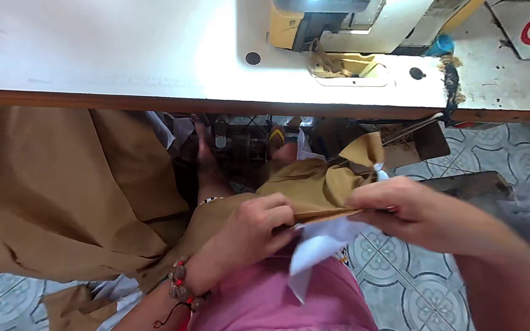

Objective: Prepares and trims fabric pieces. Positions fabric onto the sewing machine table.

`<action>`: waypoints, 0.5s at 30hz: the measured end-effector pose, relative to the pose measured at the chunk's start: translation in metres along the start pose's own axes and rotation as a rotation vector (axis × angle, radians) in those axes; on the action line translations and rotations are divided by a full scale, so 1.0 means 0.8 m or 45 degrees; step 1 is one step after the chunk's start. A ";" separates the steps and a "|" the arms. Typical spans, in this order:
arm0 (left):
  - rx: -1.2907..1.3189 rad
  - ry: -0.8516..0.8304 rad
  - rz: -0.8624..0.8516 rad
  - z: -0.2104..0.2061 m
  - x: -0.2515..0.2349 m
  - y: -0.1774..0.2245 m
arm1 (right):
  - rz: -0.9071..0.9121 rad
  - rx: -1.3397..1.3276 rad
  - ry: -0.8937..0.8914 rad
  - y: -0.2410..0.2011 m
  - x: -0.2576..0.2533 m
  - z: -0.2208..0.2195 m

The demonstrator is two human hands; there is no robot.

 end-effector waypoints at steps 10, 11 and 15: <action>-0.635 -0.093 0.734 0.065 0.188 -0.167 | -0.525 0.206 0.406 0.059 0.099 0.133; -0.626 -0.059 0.729 0.074 0.194 -0.167 | -0.549 0.203 0.414 0.063 0.103 0.135; -0.313 -0.007 0.626 0.124 0.184 -0.138 | -0.666 0.152 0.523 0.072 0.118 0.144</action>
Point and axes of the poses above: each hand's wrist, its own x-axis away from the middle knuckle, its own z-axis out of the back of the hand, y = z × x, the point moved 10 cm from there along -x, towards the middle knuckle, and after that the axes turned 6 degrees about y, right-handed, at the moved point
